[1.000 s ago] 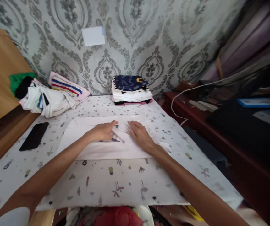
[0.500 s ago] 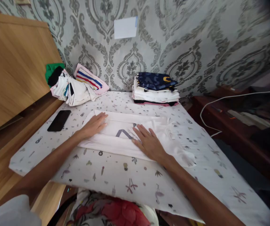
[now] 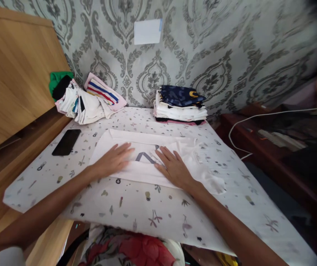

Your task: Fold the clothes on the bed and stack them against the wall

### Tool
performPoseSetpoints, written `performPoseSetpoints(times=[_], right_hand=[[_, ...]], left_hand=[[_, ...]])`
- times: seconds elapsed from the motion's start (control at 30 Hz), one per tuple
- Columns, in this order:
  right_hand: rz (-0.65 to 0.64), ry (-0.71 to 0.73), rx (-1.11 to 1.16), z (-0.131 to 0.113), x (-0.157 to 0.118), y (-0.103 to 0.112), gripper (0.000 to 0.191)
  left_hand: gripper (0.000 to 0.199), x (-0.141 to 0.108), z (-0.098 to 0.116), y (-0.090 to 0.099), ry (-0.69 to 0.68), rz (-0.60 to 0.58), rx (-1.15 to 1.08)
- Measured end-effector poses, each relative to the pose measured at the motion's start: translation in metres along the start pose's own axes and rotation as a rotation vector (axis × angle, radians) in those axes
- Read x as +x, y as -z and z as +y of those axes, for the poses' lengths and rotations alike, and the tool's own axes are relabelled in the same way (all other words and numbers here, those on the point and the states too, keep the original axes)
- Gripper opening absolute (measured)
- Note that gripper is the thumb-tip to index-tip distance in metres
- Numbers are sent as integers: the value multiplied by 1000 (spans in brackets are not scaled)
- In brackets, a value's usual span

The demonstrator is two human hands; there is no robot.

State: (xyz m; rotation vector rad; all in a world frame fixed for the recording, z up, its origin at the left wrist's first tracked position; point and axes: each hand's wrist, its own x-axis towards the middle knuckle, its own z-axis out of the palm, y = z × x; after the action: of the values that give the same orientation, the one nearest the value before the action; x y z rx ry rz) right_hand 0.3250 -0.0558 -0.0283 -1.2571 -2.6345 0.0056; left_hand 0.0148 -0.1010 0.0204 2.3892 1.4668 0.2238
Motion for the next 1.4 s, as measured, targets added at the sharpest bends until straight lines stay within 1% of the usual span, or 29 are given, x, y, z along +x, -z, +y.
performPoseSetpoints(times=[0.03, 0.1, 0.2, 0.3, 0.37, 0.47, 0.53, 0.57, 0.6, 0.63, 0.67, 0.73, 0.8, 0.87, 0.93, 1.07, 1.17, 1.23, 1.3, 1.4], right_hand=[[-8, -4, 1, -1, 0, 2, 57], [-31, -12, 6, -3, 0, 6, 57], [-60, -30, 19, -5, 0, 11, 59], [-74, -41, 35, -5, -2, 16, 60], [-67, -47, 46, -7, -3, 18, 60], [24, -28, 61, -21, -2, 22, 53], [110, 36, 89, -42, 4, 25, 43], [129, 84, 113, -56, 9, 27, 37], [121, 137, 141, -73, 15, 30, 33], [85, 193, 167, -92, 21, 32, 29], [28, 249, 186, -111, 28, 35, 26], [-99, 332, 187, -150, 42, 37, 23], [-173, 370, 160, -181, 54, 36, 27], [-195, 368, 137, -203, 65, 32, 32], [-198, 343, 124, -216, 72, 28, 34], [-194, 330, 82, -226, 80, 23, 19], [-217, 347, 48, -228, 83, 23, 24], [-224, 322, 66, -226, 84, 24, 27], [-218, 259, 136, -221, 84, 27, 27], [-169, 104, 318, -208, 77, 35, 22]], left_hand=[[59, -3, 4, -7, -33, -22, 17], [60, -8, 4, -19, -40, -22, 72], [60, -11, -11, -29, -4, 23, 159], [60, -16, -35, -28, 38, 72, 217], [60, -20, -53, -25, 91, 111, 234], [63, -23, -77, -14, 192, 170, 202], [64, -18, -92, 0, 254, 227, 134], [63, -12, -99, 9, 287, 261, 93], [61, -4, -105, 19, 322, 315, 52], [56, 5, -111, 29, 372, 361, 17], [52, 15, -117, 38, 452, 386, -11], [41, 36, -126, 53, 607, 364, -75], [31, 56, -133, 61, 674, 331, -113], [29, 72, -137, 61, 679, 314, -128], [31, 85, -140, 58, 685, 299, -138], [34, 101, -142, 54, 702, 244, -177], [30, 101, -137, 58, 691, 206, -226], [28, 98, -131, 62, 672, 201, -268], [24, 95, -124, 68, 651, 205, -314], [16, 96, -111, 80, 625, 211, -379]])
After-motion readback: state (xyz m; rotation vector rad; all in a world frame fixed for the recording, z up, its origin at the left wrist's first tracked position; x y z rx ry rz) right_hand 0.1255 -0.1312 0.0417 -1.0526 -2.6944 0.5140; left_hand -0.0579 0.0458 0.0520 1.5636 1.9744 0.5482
